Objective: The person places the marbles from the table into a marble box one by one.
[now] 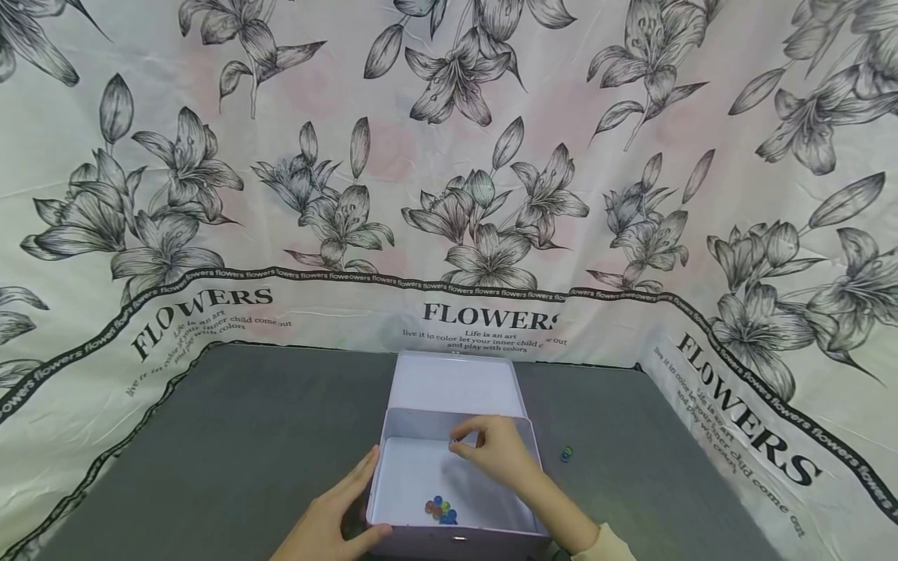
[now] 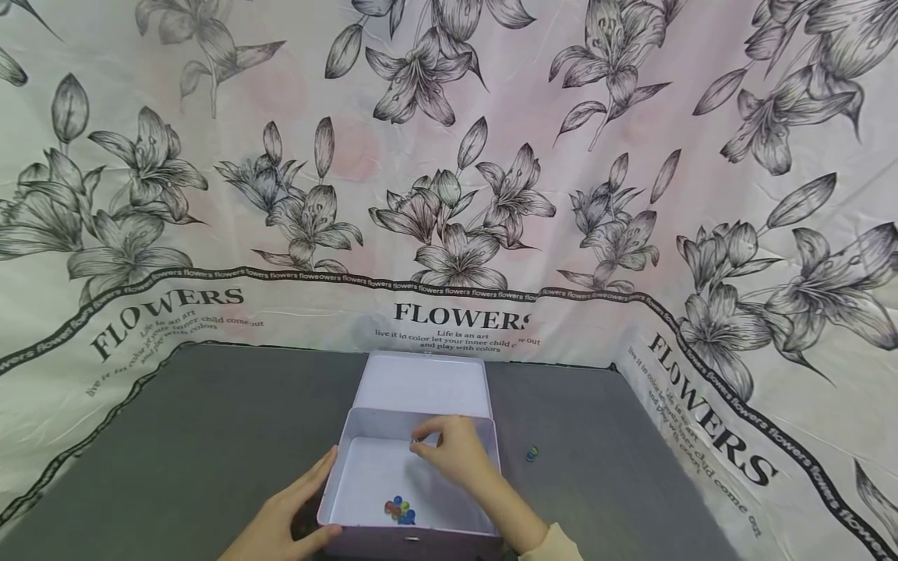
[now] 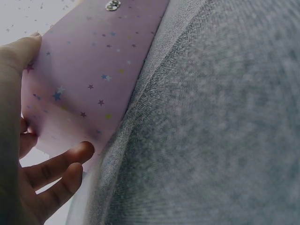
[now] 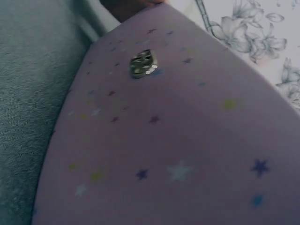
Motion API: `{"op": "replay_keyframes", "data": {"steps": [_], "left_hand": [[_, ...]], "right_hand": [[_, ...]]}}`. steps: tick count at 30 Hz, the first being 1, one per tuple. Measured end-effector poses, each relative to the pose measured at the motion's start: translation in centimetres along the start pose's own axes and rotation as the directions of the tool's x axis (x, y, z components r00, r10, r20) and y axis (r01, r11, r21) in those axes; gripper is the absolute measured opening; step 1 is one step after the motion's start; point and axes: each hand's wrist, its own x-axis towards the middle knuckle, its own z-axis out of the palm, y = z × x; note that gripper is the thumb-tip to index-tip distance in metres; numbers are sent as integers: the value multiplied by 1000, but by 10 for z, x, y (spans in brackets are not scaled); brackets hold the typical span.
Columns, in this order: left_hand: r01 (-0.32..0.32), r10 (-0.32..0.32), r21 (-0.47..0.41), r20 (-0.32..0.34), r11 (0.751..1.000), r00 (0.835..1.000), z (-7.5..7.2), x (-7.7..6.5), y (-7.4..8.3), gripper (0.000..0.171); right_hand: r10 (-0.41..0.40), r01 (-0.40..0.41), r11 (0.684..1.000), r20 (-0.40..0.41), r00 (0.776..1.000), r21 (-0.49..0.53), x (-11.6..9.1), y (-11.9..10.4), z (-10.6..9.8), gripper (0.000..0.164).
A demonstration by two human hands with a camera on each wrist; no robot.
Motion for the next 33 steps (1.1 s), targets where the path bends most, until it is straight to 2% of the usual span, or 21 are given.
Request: {"op": "replay_keyframes", "data": {"steps": [4,9,13,19,24,28,33], "left_hand": [[-4,4,12,-4,1000,1000,-1,0,-1,100],[-7,8,26,-14,1000,1000,-3,-2,-1,98],[7,-7,19,-5,1000,1000,-4,-2,-1,100],[20,-20,23,7,1000,1000,-4,-1,-1,101],[32,-32,9,22,999,999,-4,-1,-1,102],[38,-38,-11,37,999,999,-3,0,1,102],[10,-10,-2,18,1000,1000,-1,0,2,101]], "right_hand": [[20,-17,999,78,997,-33,0,1,3,12],[-20,35,995,153,988,-94,0,1,6,9],[-48,74,987,170,984,-146,-1,0,7,7],[-26,63,979,186,982,-194,-2,-2,9,6],[-22,56,975,162,986,-213,-2,-2,8,8],[3,18,982,114,994,-187,-2,0,4,11],[30,-29,997,12,999,-77,-2,0,-3,12]]}}
